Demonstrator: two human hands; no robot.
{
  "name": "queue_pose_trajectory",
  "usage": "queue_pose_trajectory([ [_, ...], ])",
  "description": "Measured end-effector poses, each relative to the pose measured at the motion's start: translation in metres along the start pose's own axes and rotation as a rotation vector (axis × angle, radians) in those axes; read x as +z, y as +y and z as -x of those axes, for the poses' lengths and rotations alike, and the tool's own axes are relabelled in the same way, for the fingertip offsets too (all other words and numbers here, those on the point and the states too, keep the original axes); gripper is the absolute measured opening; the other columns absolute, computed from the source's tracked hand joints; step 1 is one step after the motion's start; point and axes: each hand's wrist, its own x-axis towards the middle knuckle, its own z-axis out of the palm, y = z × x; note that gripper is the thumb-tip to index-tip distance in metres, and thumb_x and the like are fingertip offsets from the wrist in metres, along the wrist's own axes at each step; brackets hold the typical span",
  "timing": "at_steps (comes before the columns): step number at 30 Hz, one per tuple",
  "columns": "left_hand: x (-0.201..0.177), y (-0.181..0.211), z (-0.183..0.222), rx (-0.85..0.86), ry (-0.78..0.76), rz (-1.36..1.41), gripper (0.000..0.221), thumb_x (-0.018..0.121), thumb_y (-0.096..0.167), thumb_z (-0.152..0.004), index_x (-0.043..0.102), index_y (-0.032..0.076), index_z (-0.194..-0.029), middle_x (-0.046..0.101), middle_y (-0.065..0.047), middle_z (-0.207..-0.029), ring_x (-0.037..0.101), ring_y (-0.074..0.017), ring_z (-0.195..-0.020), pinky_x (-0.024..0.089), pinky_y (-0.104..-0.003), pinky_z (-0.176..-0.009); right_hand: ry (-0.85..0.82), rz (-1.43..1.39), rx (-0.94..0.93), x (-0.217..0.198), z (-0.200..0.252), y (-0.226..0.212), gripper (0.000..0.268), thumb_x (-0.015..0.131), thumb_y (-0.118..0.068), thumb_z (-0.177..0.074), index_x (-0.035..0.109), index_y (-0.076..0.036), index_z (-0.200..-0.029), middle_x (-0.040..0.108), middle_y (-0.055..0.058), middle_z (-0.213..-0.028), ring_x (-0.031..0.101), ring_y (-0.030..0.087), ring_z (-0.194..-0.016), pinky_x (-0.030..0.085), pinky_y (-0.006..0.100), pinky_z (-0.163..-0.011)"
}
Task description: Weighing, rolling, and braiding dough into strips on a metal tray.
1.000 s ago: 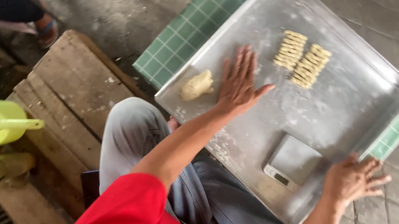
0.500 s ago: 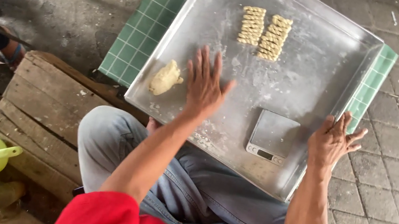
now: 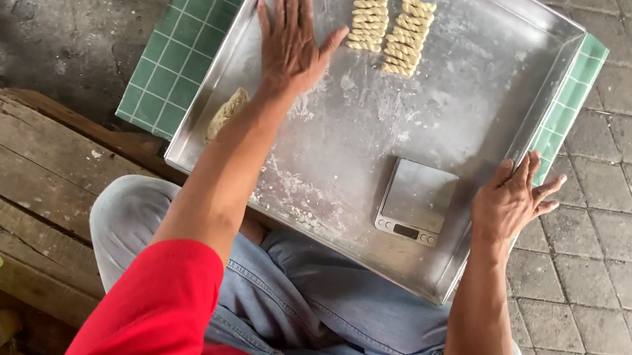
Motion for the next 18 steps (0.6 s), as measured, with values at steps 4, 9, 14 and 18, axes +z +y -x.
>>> queue_pose_trajectory([
  [4, -0.015, 0.019, 0.040, -0.021, 0.016, -0.059, 0.104, 0.035, 0.081, -0.103, 0.030, -0.006, -0.159, 0.018, -0.033, -0.164, 0.026, -0.0478, -0.154, 0.018, -0.064, -0.122, 0.040, 0.023, -0.014, 0.000, -0.001, -0.001, 0.054, 0.035, -0.038, -0.118, 0.055, -0.001, -0.151, 0.051, 0.018, -0.157, 0.012, 0.053, -0.146, 0.012, 0.077, -0.110],
  [9, -0.048, 0.055, 0.121, 0.018, -0.049, -0.099, 0.113, 0.032, 0.085, -0.097, 0.031, -0.010, -0.157, 0.018, -0.039, -0.163, 0.025, -0.0528, -0.153, 0.020, -0.064, -0.122, 0.032, -0.018, -0.002, 0.001, -0.001, 0.000, 0.053, 0.038, -0.036, -0.117, 0.055, 0.001, -0.150, 0.051, 0.020, -0.156, 0.014, 0.057, -0.145, 0.011, 0.077, -0.110],
  [14, -0.054, 0.063, 0.163, 0.101, -0.175, 0.010, 0.110, 0.032, 0.080, -0.100, 0.017, -0.011, -0.161, 0.011, -0.038, -0.166, 0.012, -0.0525, -0.156, 0.005, -0.064, -0.124, 0.001, -0.055, 0.025, -0.005, -0.001, -0.005, 0.055, 0.039, -0.037, -0.117, 0.054, 0.002, -0.151, 0.050, 0.024, -0.155, 0.014, 0.057, -0.144, 0.011, 0.077, -0.110],
  [18, -0.055, 0.051, 0.122, 0.095, -0.120, 0.022, 0.098, 0.037, 0.072, -0.105, 0.016, -0.004, -0.164, 0.019, -0.037, -0.165, 0.023, -0.0507, -0.155, 0.009, -0.064, -0.124, -0.043, -0.045, 0.056, -0.015, 0.000, -0.014, 0.056, 0.036, -0.038, -0.116, 0.052, 0.001, -0.153, 0.049, 0.022, -0.157, 0.011, 0.054, -0.146, 0.010, 0.076, -0.112],
])
